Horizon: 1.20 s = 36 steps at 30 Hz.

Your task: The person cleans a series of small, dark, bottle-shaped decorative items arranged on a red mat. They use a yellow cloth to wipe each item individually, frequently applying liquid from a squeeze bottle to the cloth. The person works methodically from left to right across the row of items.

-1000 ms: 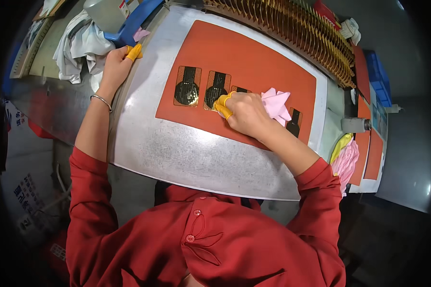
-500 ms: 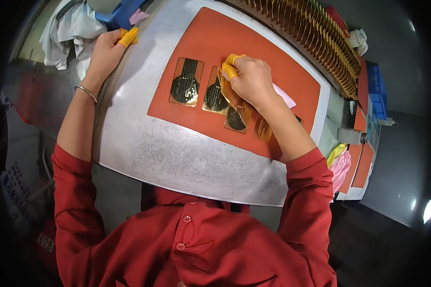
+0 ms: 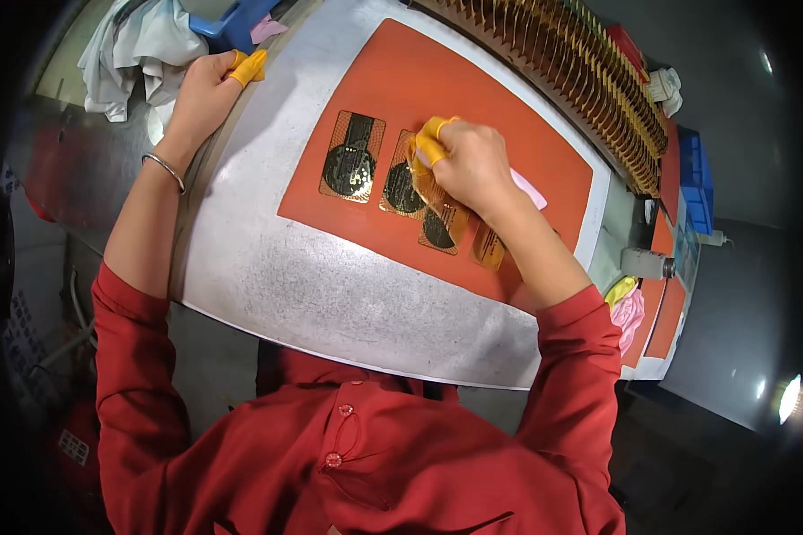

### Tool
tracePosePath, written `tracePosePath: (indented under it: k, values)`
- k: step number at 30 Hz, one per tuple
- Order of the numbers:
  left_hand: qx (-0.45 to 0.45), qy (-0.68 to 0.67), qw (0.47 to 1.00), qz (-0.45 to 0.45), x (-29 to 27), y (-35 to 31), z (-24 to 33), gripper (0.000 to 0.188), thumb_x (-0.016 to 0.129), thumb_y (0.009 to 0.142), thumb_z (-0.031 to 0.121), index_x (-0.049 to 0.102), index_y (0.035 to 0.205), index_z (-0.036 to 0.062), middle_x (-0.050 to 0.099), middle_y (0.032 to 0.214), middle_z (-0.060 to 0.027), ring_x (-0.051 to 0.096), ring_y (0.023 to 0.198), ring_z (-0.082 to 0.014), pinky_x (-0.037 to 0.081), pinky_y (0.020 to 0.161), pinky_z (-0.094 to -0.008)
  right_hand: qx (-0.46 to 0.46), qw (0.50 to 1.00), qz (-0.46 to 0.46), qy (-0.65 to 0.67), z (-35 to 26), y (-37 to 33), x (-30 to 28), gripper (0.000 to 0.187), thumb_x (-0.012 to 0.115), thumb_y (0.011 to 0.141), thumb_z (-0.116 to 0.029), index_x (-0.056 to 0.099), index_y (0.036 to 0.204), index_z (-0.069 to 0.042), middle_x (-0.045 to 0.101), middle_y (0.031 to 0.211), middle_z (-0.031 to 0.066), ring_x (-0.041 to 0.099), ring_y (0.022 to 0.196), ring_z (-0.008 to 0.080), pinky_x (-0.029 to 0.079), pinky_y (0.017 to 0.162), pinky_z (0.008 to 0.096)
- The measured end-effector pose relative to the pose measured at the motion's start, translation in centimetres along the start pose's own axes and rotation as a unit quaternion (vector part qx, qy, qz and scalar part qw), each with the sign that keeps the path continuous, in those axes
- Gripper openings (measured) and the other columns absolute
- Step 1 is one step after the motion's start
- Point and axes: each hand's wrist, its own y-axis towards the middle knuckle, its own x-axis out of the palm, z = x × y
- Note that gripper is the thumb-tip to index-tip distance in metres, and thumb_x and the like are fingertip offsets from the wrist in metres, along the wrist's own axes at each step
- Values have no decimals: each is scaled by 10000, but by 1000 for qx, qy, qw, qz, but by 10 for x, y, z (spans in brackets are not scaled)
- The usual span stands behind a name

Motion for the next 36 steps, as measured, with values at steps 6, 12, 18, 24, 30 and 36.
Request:
tracePosePath:
  k: [6,12,18,24,30,36]
  values:
    - [21,9,1000,5,3,2,-11,202,471,777,86,640,837,-8,520,567,-50,433,507,-104,356,498,-276,-30,999,-5,-20,1,-1,-1,122,644,753,-167,631,774,-48,591,665,130,581,605,308,468,562,390]
    - [11,10,1000,3,2,0,-4,202,474,776,88,640,839,-7,520,569,-36,435,514,-93,358,502,-273,-20,1000,-14,-19,3,0,-1,139,643,756,-179,628,751,-41,581,657,127,577,613,311,458,557,408]
    - [7,14,1000,5,2,0,-6,196,489,792,113,642,824,-6,524,568,-35,436,517,-86,356,499,-275,-61,997,-39,-27,0,-4,-3,86,629,765,-95,645,841,-59,602,700,140,599,629,286,472,563,345]
    - [9,10,1000,5,5,3,-13,195,500,800,126,639,814,-11,522,564,-36,430,521,-86,352,497,-271,-23,999,-25,-39,2,0,-6,83,620,775,-95,637,832,-37,607,708,141,599,635,289,473,573,346]
    - [21,14,1000,7,7,3,-12,199,509,810,140,637,818,-12,516,559,-33,424,517,-85,352,497,-269,-63,997,-32,-17,9,-4,-5,113,626,776,-96,646,864,-29,613,704,145,599,613,282,467,565,336]
    - [29,11,999,17,7,5,-20,203,503,810,142,639,824,-8,514,553,-35,424,509,-92,350,492,-275,-100,994,-32,-12,-5,-9,-1,112,640,760,-95,645,851,-30,604,691,141,598,619,279,472,567,336]
